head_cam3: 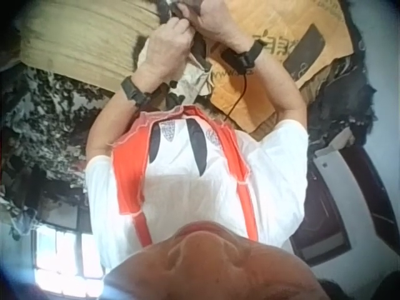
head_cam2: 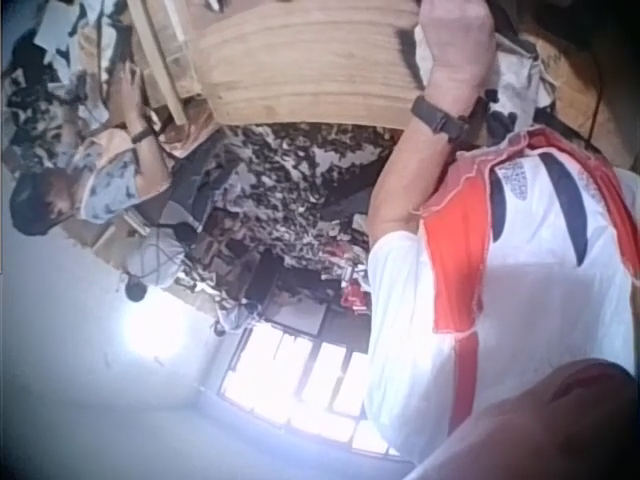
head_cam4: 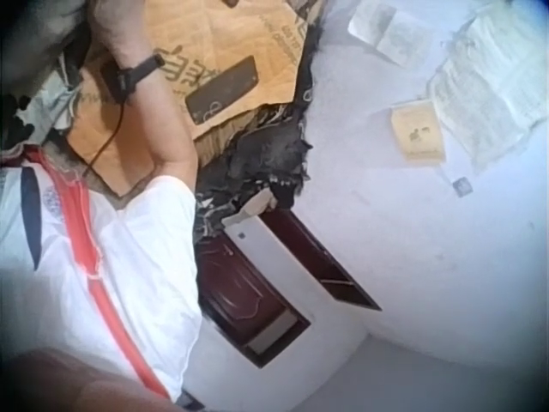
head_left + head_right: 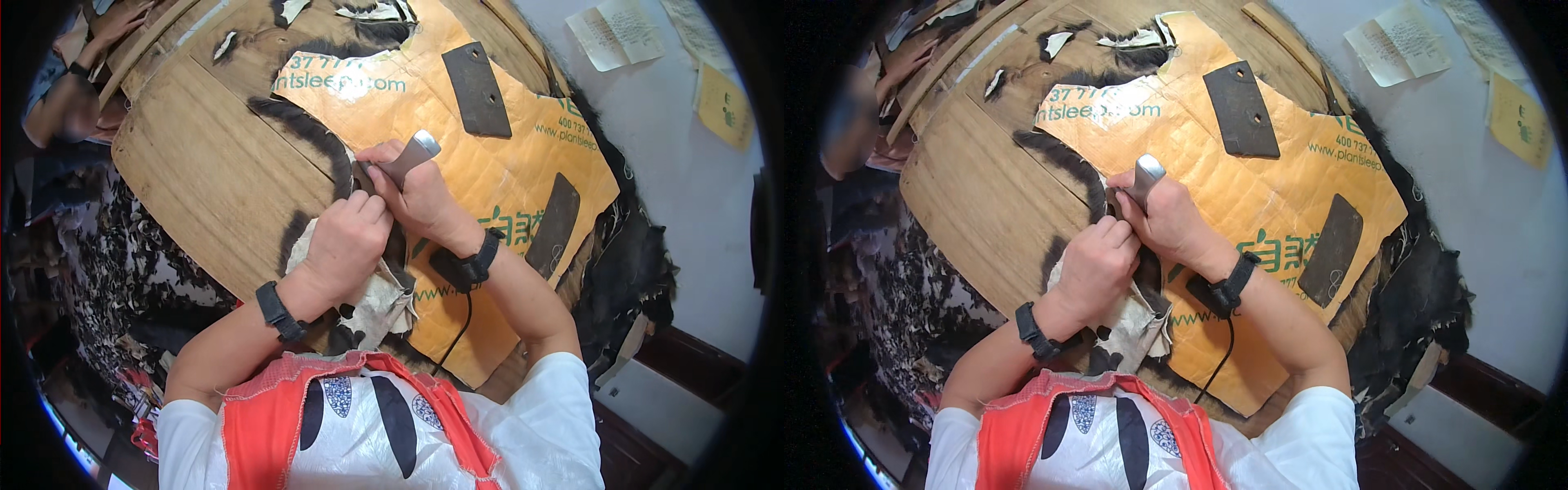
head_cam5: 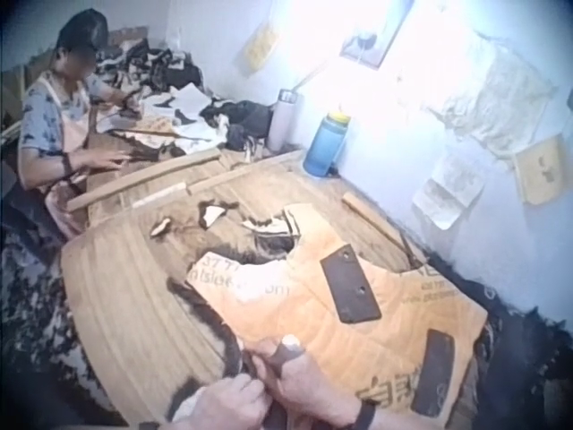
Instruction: Cutting and shaping processed animal pelts using a template and a knife.
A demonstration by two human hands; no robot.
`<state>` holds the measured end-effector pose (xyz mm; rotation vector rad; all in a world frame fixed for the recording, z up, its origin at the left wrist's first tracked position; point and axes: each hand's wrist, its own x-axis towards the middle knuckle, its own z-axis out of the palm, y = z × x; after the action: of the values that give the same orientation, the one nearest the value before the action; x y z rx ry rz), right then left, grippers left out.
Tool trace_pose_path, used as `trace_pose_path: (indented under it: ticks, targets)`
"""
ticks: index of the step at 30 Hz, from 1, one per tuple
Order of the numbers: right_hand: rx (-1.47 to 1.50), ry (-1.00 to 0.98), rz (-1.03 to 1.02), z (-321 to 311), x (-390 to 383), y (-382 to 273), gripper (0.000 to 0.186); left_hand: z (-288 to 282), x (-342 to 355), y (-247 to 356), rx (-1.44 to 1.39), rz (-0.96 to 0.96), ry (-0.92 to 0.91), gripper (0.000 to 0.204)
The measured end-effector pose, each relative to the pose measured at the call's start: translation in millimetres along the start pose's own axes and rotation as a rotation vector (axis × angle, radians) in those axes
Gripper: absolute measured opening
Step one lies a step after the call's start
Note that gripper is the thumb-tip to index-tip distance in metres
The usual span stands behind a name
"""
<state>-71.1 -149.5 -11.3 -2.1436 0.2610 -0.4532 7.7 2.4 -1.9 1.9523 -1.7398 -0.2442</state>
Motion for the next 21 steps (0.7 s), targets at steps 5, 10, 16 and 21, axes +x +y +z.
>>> trace_pose_path:
  ticks: [5, 10, 16, 21]
  targets:
    - [0.023, -0.013, -0.002, -3.3, -4.5, -4.6, 0.024, -2.3, -0.3, -12.4, -0.495, -0.287, 0.204, 0.010]
    - [-0.063, -0.048, -0.058, -11.3, -11.0, -7.3, 0.020, -4.2, -12.6, -13.7, -1.247, -0.672, 0.285, 0.013]
    - [-0.052, -0.041, -0.012, -1.7, 7.7, 5.5, 0.020, -14.4, -11.7, -15.0, -1.091, -0.525, 0.200, 0.017]
    - [-0.130, -0.058, 0.016, 5.2, 25.9, 4.8, 0.018, -14.2, -18.5, -19.6, -1.013, -0.408, 0.297, 0.017]
